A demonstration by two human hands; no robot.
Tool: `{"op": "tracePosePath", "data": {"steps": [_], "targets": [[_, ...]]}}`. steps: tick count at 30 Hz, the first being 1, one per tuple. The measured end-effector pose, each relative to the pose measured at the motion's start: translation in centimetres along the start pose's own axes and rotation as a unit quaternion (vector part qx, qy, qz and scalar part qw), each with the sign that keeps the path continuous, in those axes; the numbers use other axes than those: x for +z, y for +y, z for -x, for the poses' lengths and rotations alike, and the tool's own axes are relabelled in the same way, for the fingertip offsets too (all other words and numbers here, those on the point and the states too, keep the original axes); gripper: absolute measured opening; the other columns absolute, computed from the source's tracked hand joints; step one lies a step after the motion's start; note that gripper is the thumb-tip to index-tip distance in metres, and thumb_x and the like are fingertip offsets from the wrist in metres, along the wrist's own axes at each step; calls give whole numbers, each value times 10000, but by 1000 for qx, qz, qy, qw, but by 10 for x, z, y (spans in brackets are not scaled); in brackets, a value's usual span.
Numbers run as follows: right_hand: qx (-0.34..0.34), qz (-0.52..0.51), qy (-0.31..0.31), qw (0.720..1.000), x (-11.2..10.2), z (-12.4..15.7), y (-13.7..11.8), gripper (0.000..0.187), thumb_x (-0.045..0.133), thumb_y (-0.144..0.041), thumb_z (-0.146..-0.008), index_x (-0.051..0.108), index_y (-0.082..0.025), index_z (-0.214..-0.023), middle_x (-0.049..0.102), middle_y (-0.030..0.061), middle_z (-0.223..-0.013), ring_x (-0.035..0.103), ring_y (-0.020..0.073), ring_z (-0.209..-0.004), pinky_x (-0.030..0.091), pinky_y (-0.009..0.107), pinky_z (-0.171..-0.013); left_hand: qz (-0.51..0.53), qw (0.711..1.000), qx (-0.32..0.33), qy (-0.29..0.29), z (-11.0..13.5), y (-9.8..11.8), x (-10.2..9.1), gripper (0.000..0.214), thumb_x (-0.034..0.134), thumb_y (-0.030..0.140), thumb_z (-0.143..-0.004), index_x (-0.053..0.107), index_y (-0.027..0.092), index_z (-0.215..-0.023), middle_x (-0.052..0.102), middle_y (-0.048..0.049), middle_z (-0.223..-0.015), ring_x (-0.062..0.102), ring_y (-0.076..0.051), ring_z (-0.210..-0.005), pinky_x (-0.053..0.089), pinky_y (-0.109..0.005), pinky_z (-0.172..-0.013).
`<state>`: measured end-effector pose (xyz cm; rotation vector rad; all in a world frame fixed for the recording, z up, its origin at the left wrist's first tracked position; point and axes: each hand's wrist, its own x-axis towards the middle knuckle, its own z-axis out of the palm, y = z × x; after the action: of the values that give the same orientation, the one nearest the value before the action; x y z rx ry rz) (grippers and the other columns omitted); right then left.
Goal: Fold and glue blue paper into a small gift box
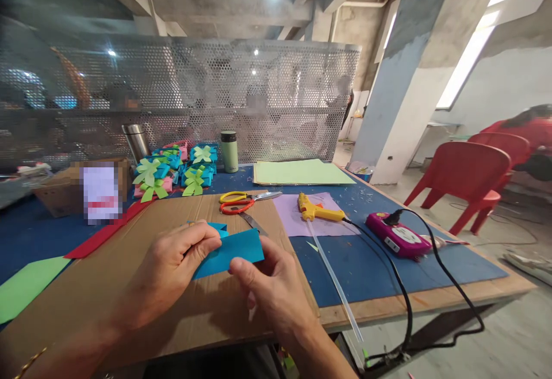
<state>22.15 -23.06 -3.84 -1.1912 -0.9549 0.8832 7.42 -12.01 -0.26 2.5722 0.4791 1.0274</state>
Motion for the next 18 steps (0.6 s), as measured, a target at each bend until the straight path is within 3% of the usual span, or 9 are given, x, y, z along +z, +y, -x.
{"op": "tracePosePath", "data": {"steps": [3, 8, 13, 18], "targets": [[7, -33, 14, 999, 12, 2, -1, 422, 834, -509, -664, 660, -139, -765, 527, -39, -527, 420, 69, -444, 353, 200, -431, 9, 999, 2, 51, 5, 6, 4, 225, 522, 188, -976, 571, 198, -756, 597, 42, -702, 544, -123, -678, 366, -243, -656], [-9, -61, 45, 997, 21, 0, 6, 392, 836, -492, -665, 694, -126, -678, 561, -12, -521, 422, 60, -424, 332, 197, -421, 11, 994, 7, 107, 11, 12, 7, 204, 544, 156, -953, 569, 194, -753, 603, 38, -696, 568, -116, -667, 397, -221, -652], [-8, -75, 52, 996, 22, 2, 11, 394, 841, -485, -670, 687, -124, -628, 543, -14, -488, 427, 56, -417, 318, 192, -422, 9, 991, 33, 133, 15, 14, 5, 186, 542, 132, -944, 586, 188, -772, 597, 35, -692, 568, -105, -653, 415, -197, -649], [-17, -76, 57, 995, 21, 9, 9, 382, 805, -481, -730, 691, -126, -645, 548, -12, -487, 439, 56, -412, 289, 191, -419, 13, 992, 30, 123, 16, 16, 5, 228, 529, 135, -949, 558, 182, -729, 559, 37, -661, 537, -90, -611, 400, -178, -604]]}}
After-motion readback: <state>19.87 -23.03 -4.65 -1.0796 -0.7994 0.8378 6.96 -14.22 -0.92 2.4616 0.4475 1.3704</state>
